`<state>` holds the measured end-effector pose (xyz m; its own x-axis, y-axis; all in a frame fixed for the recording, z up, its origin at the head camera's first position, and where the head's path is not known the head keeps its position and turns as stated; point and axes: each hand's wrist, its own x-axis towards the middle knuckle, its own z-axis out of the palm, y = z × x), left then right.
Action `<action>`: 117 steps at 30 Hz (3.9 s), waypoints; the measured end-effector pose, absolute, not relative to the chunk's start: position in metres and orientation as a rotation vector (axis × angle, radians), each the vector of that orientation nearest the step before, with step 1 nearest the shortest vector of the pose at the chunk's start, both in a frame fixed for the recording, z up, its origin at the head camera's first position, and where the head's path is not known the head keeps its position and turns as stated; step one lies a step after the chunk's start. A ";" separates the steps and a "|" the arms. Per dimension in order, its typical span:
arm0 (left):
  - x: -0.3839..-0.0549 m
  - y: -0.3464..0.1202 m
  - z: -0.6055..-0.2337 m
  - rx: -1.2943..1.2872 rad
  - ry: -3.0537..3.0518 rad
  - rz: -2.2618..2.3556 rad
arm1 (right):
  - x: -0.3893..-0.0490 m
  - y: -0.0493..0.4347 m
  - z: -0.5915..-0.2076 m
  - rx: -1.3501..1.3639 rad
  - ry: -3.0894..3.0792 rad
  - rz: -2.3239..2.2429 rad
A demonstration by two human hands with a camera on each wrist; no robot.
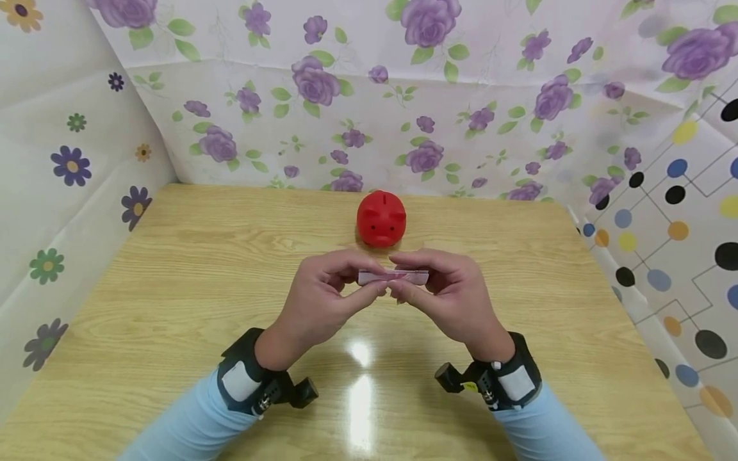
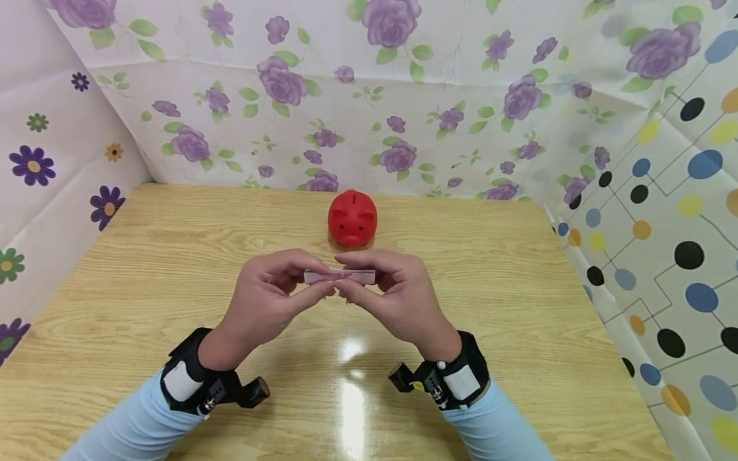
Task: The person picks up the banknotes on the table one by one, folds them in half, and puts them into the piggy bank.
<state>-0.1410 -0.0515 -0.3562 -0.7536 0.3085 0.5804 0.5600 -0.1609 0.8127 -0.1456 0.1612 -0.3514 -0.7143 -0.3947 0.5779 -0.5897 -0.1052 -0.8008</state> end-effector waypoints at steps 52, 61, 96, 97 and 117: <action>-0.226 -0.068 -0.395 -0.641 -2.390 -1.630 | -0.196 0.189 -0.347 0.609 -2.236 1.522; -0.308 -0.038 -0.417 -0.580 -2.692 -1.242 | -0.267 0.182 -0.329 0.446 -2.477 1.149; -0.335 -0.033 -0.430 -0.591 -2.821 -1.350 | -0.322 0.149 -0.330 0.219 -2.894 1.158; -0.335 -0.033 -0.430 -0.593 -2.822 -1.345 | -0.323 0.147 -0.331 0.240 -2.902 1.133; -0.334 -0.030 -0.429 -0.594 -2.857 -1.306 | -0.345 0.139 -0.359 0.378 -3.013 0.945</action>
